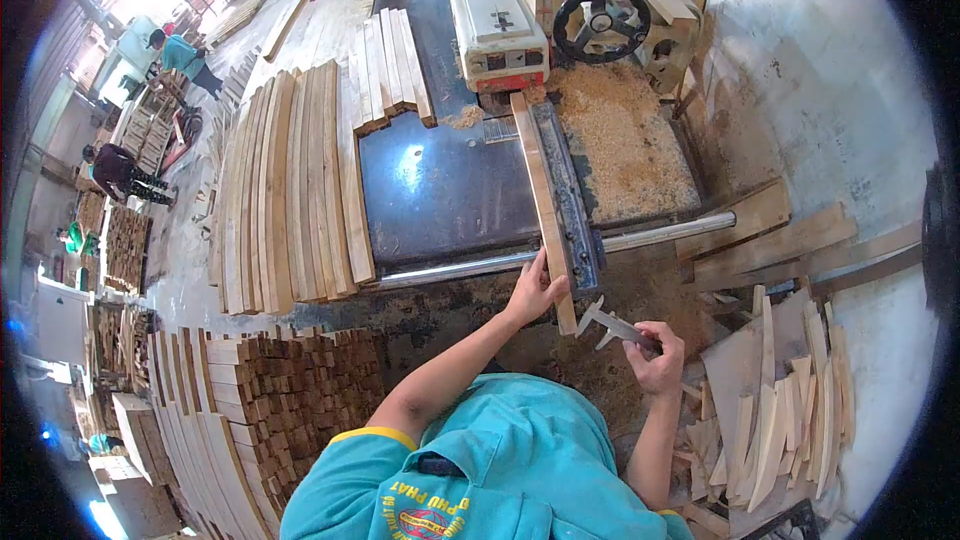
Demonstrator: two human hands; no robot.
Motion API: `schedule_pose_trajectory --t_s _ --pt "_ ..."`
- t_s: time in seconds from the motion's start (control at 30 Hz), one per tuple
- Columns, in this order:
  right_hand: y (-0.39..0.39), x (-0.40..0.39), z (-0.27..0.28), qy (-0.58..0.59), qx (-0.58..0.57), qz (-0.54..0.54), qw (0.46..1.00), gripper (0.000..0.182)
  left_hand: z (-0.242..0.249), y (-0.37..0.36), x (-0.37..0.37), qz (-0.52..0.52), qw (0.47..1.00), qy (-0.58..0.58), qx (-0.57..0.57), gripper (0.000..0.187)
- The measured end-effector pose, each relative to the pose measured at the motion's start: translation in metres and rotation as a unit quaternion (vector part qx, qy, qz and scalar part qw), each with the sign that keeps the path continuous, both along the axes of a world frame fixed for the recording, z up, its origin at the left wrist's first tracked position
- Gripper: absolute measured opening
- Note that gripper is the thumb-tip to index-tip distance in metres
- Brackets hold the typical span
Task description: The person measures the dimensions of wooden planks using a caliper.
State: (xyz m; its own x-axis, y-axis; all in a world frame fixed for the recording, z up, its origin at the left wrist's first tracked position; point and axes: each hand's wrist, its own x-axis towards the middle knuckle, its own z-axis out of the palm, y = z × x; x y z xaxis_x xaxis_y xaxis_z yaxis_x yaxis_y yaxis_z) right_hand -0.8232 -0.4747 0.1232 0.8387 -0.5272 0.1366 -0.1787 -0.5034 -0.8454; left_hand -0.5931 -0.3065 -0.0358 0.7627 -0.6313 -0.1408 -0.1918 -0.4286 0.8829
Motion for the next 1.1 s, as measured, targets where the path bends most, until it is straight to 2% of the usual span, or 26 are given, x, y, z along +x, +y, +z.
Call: schedule_pose_trajectory --t_s 0.03,0.1,0.13,0.17,0.27,0.6,0.67,0.83,0.93,1.07,1.1 --pt "0.0 0.001 0.002 0.014 0.011 -0.002 1.0 0.029 0.001 0.004 -0.005 -0.001 1.0 -0.001 -0.002 0.091" --pt "0.002 0.002 0.003 0.001 0.001 -0.009 1.0 0.03 0.004 0.018 -0.019 -0.015 0.996 -0.092 -0.005 0.093" --pt "0.003 0.002 0.002 -0.01 -0.007 -0.015 1.0 0.03 0.009 0.026 -0.024 -0.063 0.995 -0.081 -0.012 0.111" --pt "0.004 0.002 0.002 -0.012 -0.009 -0.016 1.0 0.03 0.013 0.031 -0.029 -0.064 0.994 -0.083 -0.014 0.111" --pt "0.006 0.002 0.002 -0.02 -0.014 -0.028 0.999 0.03 0.028 0.035 -0.04 -0.17 0.974 -0.139 0.052 0.143" --pt "0.011 0.005 -0.003 0.013 0.008 -0.068 0.998 0.031 0.018 0.023 -0.017 -0.18 0.966 -0.175 0.065 0.14" --pt "0.011 0.007 -0.004 0.015 0.011 -0.072 0.997 0.03 0.019 0.018 -0.002 -0.183 0.959 -0.183 0.114 0.143" --pt "0.012 0.019 -0.001 0.01 -0.04 -0.09 0.995 0.029 0.019 0.004 0.04 -0.186 0.958 -0.196 0.099 0.139" --pt "0.012 0.031 0.0 0.009 -0.016 -0.104 0.994 0.029 0.021 -0.008 0.072 -0.173 0.942 -0.248 0.144 0.14" --pt "0.012 0.047 -0.009 0.012 -0.024 -0.109 0.994 0.028 0.025 -0.021 0.12 -0.177 0.946 -0.227 0.147 0.134" --pt "0.014 0.052 -0.007 0.034 0.006 -0.118 0.992 0.029 0.024 -0.023 0.128 -0.177 0.946 -0.227 0.147 0.134"
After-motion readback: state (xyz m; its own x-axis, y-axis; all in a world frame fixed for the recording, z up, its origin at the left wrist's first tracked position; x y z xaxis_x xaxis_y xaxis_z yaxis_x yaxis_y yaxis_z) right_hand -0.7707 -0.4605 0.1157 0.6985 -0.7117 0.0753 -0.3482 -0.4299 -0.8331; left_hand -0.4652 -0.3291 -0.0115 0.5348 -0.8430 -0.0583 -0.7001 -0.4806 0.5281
